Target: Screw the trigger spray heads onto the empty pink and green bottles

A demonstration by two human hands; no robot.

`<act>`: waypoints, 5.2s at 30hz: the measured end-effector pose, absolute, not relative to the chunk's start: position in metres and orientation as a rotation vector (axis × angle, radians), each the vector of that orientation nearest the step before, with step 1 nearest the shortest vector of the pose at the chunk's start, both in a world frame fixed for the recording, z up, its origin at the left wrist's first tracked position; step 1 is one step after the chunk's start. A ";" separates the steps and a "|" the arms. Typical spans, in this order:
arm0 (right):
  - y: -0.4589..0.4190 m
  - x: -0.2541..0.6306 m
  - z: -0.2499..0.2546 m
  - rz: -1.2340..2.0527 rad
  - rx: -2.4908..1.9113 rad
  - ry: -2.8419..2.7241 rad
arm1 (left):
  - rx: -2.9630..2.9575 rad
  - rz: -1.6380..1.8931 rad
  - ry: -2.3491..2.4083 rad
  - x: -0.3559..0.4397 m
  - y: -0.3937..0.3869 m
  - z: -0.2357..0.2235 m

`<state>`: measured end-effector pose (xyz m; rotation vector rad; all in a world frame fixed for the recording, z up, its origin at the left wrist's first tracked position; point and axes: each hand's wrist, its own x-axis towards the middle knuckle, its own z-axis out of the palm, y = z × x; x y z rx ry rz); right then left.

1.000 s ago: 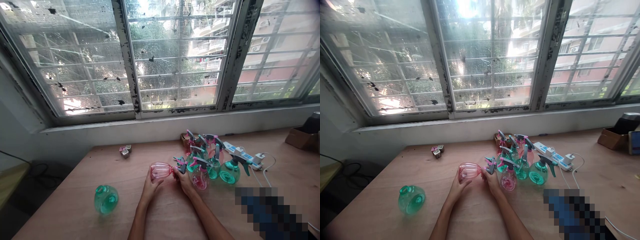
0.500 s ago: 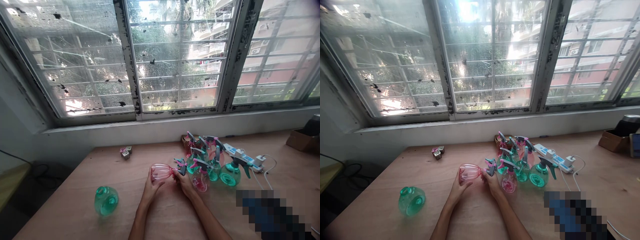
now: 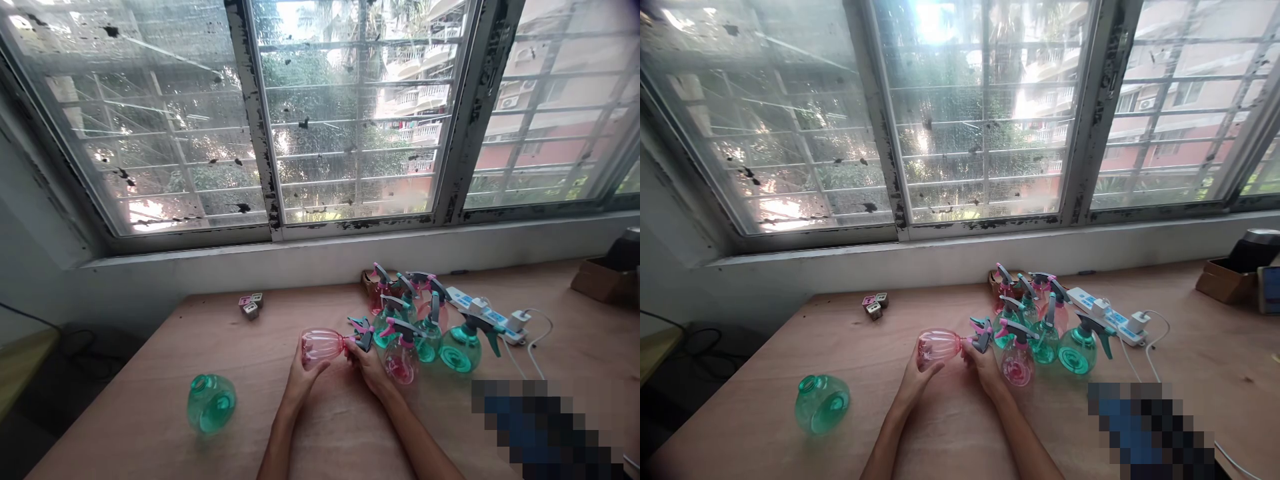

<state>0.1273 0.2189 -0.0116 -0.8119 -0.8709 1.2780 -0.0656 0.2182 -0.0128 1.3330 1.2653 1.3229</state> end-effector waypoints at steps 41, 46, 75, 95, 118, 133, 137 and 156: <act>0.218 0.126 -0.010 1.270 -0.804 -0.881 | 1.321 1.304 1.231 -0.066 0.221 -0.018; 0.220 0.126 -0.013 1.276 -0.803 -0.868 | 1.394 1.338 1.200 -0.067 0.221 -0.020; 0.221 0.124 -0.014 1.236 -0.813 -0.861 | 1.384 1.287 1.273 -0.066 0.219 -0.015; 0.221 0.124 -0.017 1.237 -0.835 -0.878 | 1.302 1.318 1.231 -0.066 0.221 -0.017; 0.220 0.125 -0.016 1.242 -0.835 -0.935 | 1.248 1.327 1.217 -0.067 0.224 -0.016; 0.224 0.123 -0.021 1.180 -0.844 -0.879 | 1.319 1.301 1.251 -0.067 0.219 -0.012; 0.225 0.123 -0.021 1.180 -0.839 -0.873 | 1.368 1.319 1.218 -0.068 0.218 -0.016; 0.222 0.123 -0.019 1.179 -0.855 -0.904 | 1.317 1.285 1.235 -0.068 0.218 -0.012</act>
